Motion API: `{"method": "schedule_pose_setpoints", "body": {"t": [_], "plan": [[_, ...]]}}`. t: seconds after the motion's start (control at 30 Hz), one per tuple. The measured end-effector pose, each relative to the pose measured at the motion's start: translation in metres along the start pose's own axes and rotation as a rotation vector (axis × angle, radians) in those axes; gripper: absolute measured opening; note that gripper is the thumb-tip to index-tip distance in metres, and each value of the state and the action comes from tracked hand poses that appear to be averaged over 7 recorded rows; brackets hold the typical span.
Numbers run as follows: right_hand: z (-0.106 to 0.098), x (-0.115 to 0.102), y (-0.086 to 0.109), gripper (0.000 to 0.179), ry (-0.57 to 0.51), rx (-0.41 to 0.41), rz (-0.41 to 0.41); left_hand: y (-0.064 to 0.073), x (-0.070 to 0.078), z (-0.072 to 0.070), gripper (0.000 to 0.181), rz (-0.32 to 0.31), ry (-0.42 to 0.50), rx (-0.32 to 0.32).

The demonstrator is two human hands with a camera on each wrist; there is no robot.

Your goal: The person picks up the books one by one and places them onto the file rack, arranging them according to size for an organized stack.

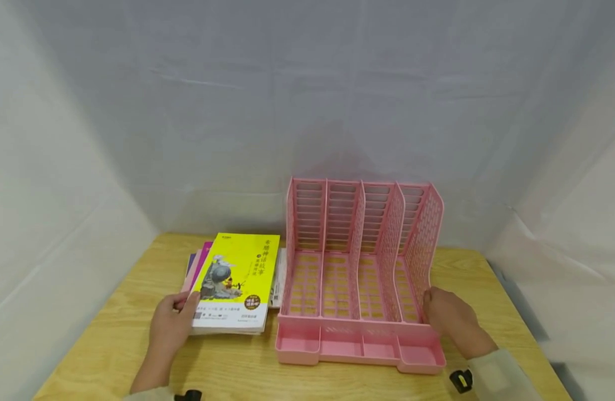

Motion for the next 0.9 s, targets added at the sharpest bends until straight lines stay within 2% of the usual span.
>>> {"method": "schedule_pose_setpoints", "body": {"t": [0.37, 0.57, 0.9], "plan": [[-0.0005, 0.0020, -0.0006, 0.033, -0.021, 0.015, -0.003, -0.0022, -0.0001, -0.0012, 0.060, -0.017, -0.015, -0.006], [0.0020, 0.0041, 0.0006, 0.034, -0.035, 0.005, 0.014, -0.0020, -0.0020, 0.0014, 0.060, -0.019, -0.025, -0.040], [0.0017, 0.0033, -0.0001, 0.034, -0.049, 0.001, 0.019, -0.0024, -0.0043, 0.0018, 0.062, -0.020, -0.035, -0.061]]}}
Point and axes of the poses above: each hand's wrist, its own y-axis away from the middle knuckle, its own z-axis out of the palm, x = y × z, the point moved 10 cm from there along -y, towards the middle knuckle, and after that the axes turned 14 degrees about -z, right-handed, at the moved point
